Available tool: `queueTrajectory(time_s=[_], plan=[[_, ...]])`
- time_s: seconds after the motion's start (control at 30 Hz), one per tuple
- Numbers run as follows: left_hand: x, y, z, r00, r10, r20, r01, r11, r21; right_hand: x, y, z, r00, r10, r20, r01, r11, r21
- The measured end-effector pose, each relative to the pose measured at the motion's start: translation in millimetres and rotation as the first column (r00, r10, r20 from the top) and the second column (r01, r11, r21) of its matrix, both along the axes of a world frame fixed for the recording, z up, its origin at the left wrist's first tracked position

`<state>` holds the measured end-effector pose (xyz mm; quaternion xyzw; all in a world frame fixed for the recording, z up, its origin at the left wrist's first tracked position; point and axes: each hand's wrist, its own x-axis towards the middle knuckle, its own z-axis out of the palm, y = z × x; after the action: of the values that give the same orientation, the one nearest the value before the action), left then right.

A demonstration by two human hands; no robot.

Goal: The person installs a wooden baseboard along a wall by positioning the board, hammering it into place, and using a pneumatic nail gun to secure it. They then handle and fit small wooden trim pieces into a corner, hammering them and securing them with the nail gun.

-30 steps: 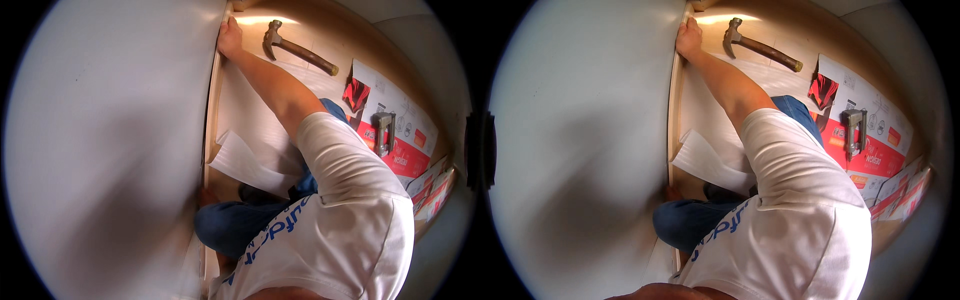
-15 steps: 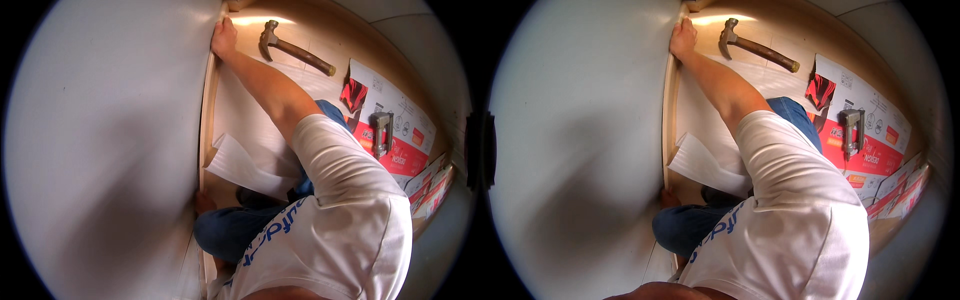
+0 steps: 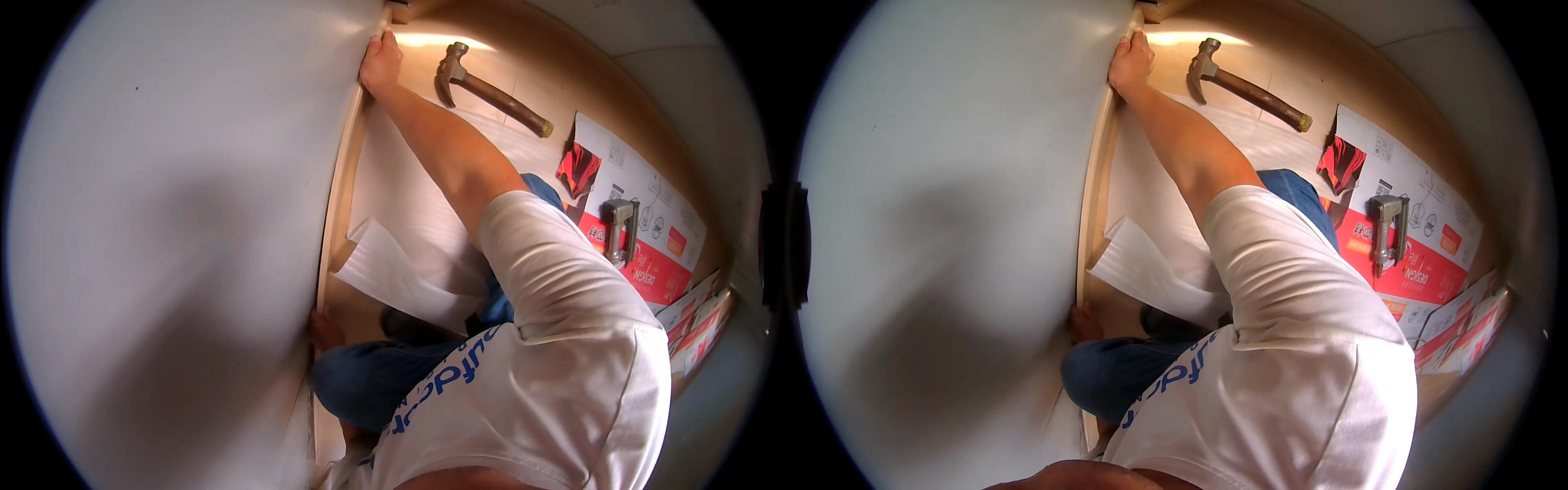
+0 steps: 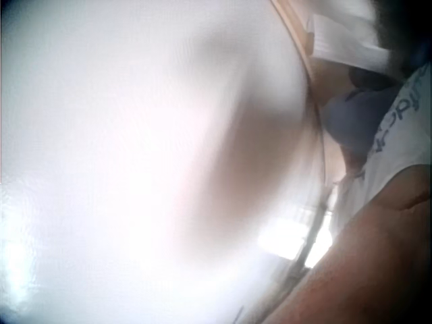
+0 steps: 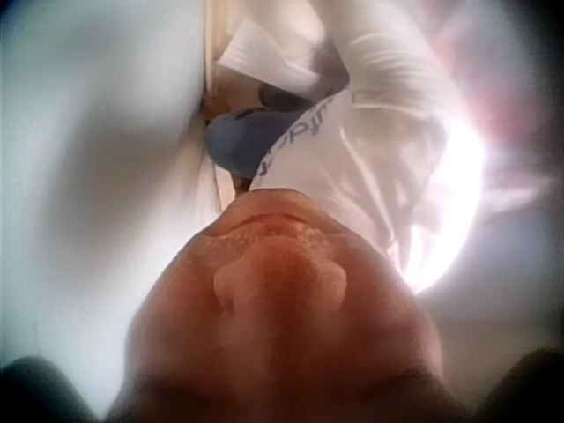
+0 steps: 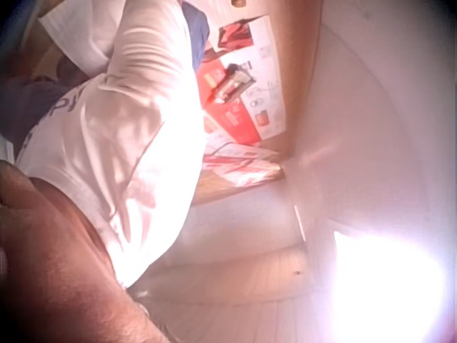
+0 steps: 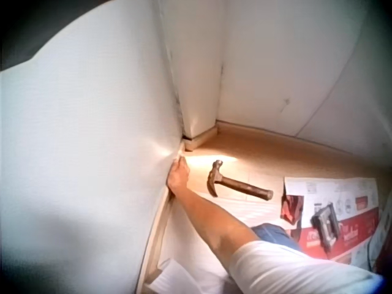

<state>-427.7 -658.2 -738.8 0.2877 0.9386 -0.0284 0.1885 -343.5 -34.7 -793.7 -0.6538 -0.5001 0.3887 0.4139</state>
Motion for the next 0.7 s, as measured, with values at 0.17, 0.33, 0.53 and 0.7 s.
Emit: queueTrajectory(time_s=[0.17, 0.33, 0.53, 0.7], plan=[[6, 12, 14, 0.996, 0.056, 0.064, -0.054, 0.998, -0.027, -1, 1, -4, 1.000, -0.014, 0.022, 0.013, 0.999, 0.044], [16, 14, 23, 0.997, 0.056, 0.048, -0.062, 0.991, 0.115, -7, -3, -6, 1.000, -0.017, 0.005, 0.016, 0.994, 0.106], [16, 120, 91, 0.774, -0.627, -0.089, 0.604, 0.687, 0.405, -8, -3, -4, 0.998, 0.060, -0.008, -0.060, 0.998, 0.035], [11, 241, 69, 0.516, -0.840, -0.166, 0.841, 0.460, 0.285, -17, -8, -29, 0.999, -0.017, 0.035, 0.013, 0.996, 0.092]])
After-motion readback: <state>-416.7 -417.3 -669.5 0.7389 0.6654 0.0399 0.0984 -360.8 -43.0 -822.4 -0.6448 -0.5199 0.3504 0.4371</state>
